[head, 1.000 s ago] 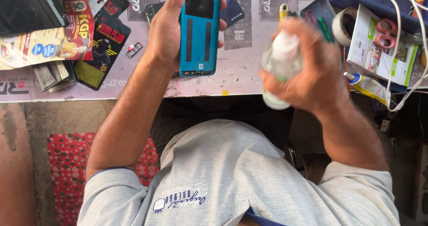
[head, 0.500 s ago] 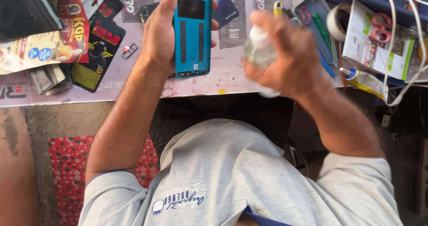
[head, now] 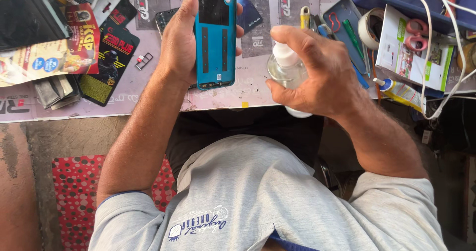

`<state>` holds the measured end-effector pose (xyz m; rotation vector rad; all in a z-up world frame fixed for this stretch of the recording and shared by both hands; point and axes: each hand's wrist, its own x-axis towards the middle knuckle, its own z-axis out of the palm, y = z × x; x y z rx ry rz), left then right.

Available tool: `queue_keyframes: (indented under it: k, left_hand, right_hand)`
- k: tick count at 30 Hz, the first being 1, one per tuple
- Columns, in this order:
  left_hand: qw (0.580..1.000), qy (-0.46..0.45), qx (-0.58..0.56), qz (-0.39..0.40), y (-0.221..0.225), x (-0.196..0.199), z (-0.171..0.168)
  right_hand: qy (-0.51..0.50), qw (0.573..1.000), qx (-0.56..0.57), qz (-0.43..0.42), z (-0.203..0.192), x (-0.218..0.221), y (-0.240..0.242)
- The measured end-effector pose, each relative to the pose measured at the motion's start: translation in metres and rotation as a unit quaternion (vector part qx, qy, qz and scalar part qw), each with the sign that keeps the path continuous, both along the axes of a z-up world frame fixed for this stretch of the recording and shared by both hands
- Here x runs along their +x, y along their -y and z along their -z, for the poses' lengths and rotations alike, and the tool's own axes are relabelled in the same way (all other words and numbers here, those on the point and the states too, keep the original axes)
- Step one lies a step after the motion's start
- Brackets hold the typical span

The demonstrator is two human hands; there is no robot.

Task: The person cleans the edges of a phone frame using a small brush and applies adhesive or solvent from a bottle, then aligns a new screen component onto the frame and presses it into place before inserting a SIM tray into the side of the device.

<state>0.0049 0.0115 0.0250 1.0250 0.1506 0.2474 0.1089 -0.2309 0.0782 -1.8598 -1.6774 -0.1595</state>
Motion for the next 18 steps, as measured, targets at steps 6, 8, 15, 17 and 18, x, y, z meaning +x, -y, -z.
queue_keyframes:
  k: [6, 8, 15, 17, 18]
  left_hand:
    - [0.999, 0.017, -0.030, 0.035, 0.004, -0.003, 0.001]
    - [0.998, 0.006, -0.041, 0.045, 0.006, -0.005, 0.003]
    - [0.997, -0.026, -0.034, 0.063, 0.013, -0.005, 0.002]
    - [0.997, -0.025, -0.036, 0.062, 0.012, -0.005, 0.004]
    - [0.997, -0.026, -0.037, 0.061, 0.011, -0.004, 0.006]
  right_hand:
    - [-0.011, 0.999, -0.004, 0.045, 0.006, 0.003, -0.012]
    - [0.039, 0.997, 0.047, 0.054, 0.005, 0.008, -0.010]
    - [0.037, 0.996, 0.034, 0.071, 0.022, 0.034, -0.021]
    - [0.049, 0.994, 0.076, 0.067, 0.028, 0.041, -0.023]
    - [0.055, 0.992, 0.096, 0.065, 0.031, 0.047, -0.024]
